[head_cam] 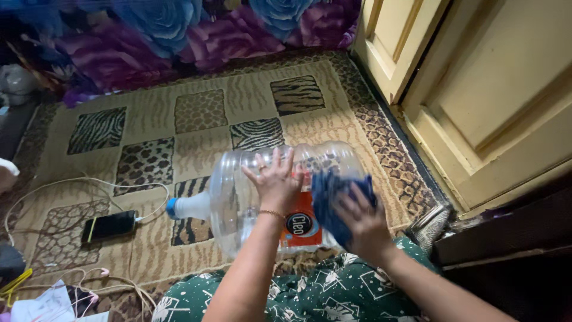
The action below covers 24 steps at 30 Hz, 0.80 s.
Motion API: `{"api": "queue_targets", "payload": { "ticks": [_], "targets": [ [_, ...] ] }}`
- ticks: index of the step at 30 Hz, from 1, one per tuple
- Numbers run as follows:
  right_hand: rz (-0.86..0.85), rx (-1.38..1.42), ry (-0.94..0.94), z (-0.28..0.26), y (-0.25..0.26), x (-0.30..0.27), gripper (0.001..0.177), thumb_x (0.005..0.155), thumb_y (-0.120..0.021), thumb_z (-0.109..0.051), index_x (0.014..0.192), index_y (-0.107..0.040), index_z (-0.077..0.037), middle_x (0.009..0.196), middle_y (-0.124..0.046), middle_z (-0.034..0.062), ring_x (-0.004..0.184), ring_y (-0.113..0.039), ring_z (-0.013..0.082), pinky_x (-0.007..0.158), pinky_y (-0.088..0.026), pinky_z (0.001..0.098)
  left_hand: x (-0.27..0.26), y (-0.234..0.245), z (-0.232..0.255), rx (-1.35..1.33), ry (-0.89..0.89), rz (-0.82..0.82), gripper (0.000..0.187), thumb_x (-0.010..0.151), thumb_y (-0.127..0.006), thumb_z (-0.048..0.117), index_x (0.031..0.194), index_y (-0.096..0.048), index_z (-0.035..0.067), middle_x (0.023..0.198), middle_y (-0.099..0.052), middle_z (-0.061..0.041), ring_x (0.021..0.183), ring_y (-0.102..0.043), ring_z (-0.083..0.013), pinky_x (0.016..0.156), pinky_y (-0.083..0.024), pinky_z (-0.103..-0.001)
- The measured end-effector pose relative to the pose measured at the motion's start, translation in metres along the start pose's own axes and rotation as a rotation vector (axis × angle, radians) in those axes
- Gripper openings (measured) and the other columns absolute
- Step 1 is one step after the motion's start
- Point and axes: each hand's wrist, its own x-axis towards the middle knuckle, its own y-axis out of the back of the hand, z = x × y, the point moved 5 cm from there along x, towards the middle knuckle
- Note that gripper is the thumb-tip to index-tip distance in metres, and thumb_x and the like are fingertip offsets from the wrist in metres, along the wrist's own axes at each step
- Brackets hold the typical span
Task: The person sits on the floor and wipes the exterior of a large clear plastic water bottle using a blue cloth. They rotate the bottle and wipe multiple sides, including the cap and handle area, repeatedly.
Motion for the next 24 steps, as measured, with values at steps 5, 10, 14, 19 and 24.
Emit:
{"api": "queue_targets", "payload": {
  "ticks": [5,10,14,19,24],
  "targets": [
    [0.083,0.068,0.098,-0.007,0.004,-0.008,0.061,0.083,-0.071,-0.050,0.126,-0.065,-0.007,0.138,-0.057,0.0163,0.138,-0.043,0.0402,0.115,-0.018,0.0684,-0.015,0.013,0.002,0.015,-0.076,0.059,0.057,0.094,-0.045,0.055,0.146,-0.054,0.030,0.152,-0.051,-0.006,0.142,-0.037,-0.0481,0.109,-0.007,-0.083],
    [-0.363,0.221,-0.263,0.081,-0.052,0.088,0.046,0.087,-0.065,-0.040,0.124,-0.069,-0.012,0.123,-0.069,0.0138,0.117,-0.062,0.0342,0.095,-0.050,0.0524,-0.060,0.025,0.008,-0.005,-0.085,0.160,0.053,0.096,-0.049,0.049,0.145,-0.058,0.029,0.152,-0.054,-0.004,0.145,-0.035,-0.0481,0.111,-0.007,-0.082],
    [-0.710,0.969,-0.762,0.136,-0.118,0.137,0.045,0.087,-0.067,-0.040,0.118,-0.070,-0.008,0.096,-0.073,0.0131,0.082,-0.067,0.0242,0.076,-0.054,0.0432,-0.087,0.037,0.013,0.007,-0.088,0.244,0.054,0.093,-0.052,0.046,0.143,-0.060,0.028,0.151,-0.056,-0.007,0.146,-0.034,-0.0481,0.112,-0.008,-0.081],
    [-0.655,0.689,-0.732,0.149,-0.121,0.154,0.048,0.090,-0.069,-0.045,0.117,-0.070,-0.005,0.096,-0.075,0.0126,0.082,-0.068,0.0240,0.080,-0.056,0.0414,-0.075,0.032,0.011,-0.012,-0.039,0.249,0.050,0.093,-0.053,0.047,0.139,-0.061,0.030,0.149,-0.056,-0.005,0.146,-0.037,-0.0472,0.112,-0.008,-0.080],
    [-0.164,0.088,-0.077,0.080,-0.056,0.120,0.048,0.096,-0.062,-0.045,0.130,-0.065,-0.011,0.134,-0.067,0.0186,0.126,-0.057,0.0399,0.097,-0.046,0.0541,0.008,-0.002,0.001,-0.014,-0.021,0.060,0.050,0.097,-0.047,0.051,0.141,-0.059,0.031,0.151,-0.054,-0.002,0.139,-0.040,-0.0481,0.109,-0.008,-0.082]
  ]
}}
